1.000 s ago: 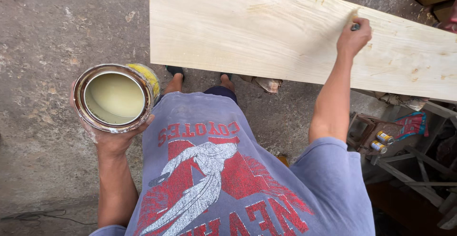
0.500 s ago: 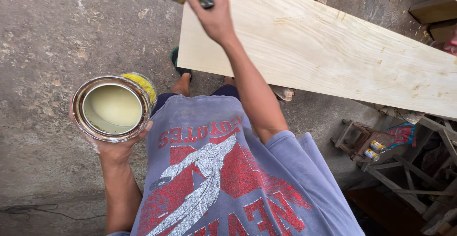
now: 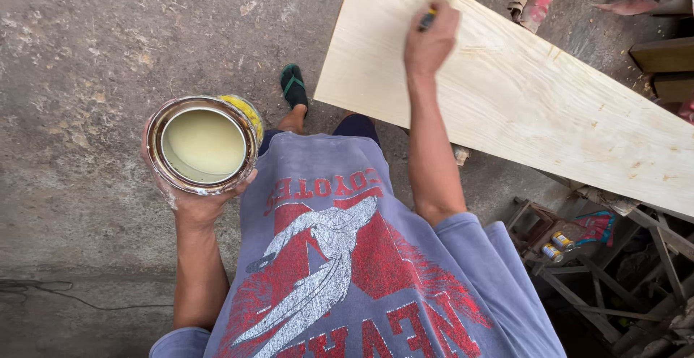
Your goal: The person applies a light-colored finish to a long wooden plank using a paintbrush. They repeatedly dip the brush into a can and spread the finish along the length of the plank, working from one end to the other.
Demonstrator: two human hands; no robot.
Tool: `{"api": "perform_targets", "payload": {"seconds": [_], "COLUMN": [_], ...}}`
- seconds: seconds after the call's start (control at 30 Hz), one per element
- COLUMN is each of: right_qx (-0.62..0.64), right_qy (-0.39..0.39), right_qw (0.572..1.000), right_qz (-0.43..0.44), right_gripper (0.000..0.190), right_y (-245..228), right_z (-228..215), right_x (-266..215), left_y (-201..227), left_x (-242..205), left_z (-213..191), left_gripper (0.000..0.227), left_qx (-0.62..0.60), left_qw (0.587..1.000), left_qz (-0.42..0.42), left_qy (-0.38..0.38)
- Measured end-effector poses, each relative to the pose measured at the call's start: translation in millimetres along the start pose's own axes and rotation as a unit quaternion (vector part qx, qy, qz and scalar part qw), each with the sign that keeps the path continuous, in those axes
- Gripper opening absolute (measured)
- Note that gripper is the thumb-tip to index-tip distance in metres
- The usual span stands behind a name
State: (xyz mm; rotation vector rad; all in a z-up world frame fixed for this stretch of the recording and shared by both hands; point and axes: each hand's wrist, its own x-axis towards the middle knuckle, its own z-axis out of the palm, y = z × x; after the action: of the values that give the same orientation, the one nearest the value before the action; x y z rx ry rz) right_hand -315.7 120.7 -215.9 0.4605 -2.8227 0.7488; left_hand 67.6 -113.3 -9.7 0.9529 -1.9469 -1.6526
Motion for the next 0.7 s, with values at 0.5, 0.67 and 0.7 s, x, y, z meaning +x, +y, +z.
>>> {"api": "perform_targets", "payload": {"seconds": [0.5,0.67,0.7], "right_qx": [0.324,-0.054,-0.091], "right_qy": [0.027,0.08,0.049], "right_qw": [0.862,0.919,0.934], "right_qz": [0.388,0.382,0.343], "right_gripper": [0.026,0.012,0.01], "right_y": [180,242,221], "right_z": [-212,-205,-183], "right_x": [-16,-65,-63], "left_y": [-12,-9,-8], "left_x": [27,43,44], "left_z": [1,8,10], "left_gripper": [0.13,0.131,0.131], "left_qx": [-0.026,-0.036,-0.042], "left_qw": [0.997,0.995,0.994], "left_qz": [-0.018,-0.01,-0.01], "left_qy": [-0.072,-0.095,-0.098]}}
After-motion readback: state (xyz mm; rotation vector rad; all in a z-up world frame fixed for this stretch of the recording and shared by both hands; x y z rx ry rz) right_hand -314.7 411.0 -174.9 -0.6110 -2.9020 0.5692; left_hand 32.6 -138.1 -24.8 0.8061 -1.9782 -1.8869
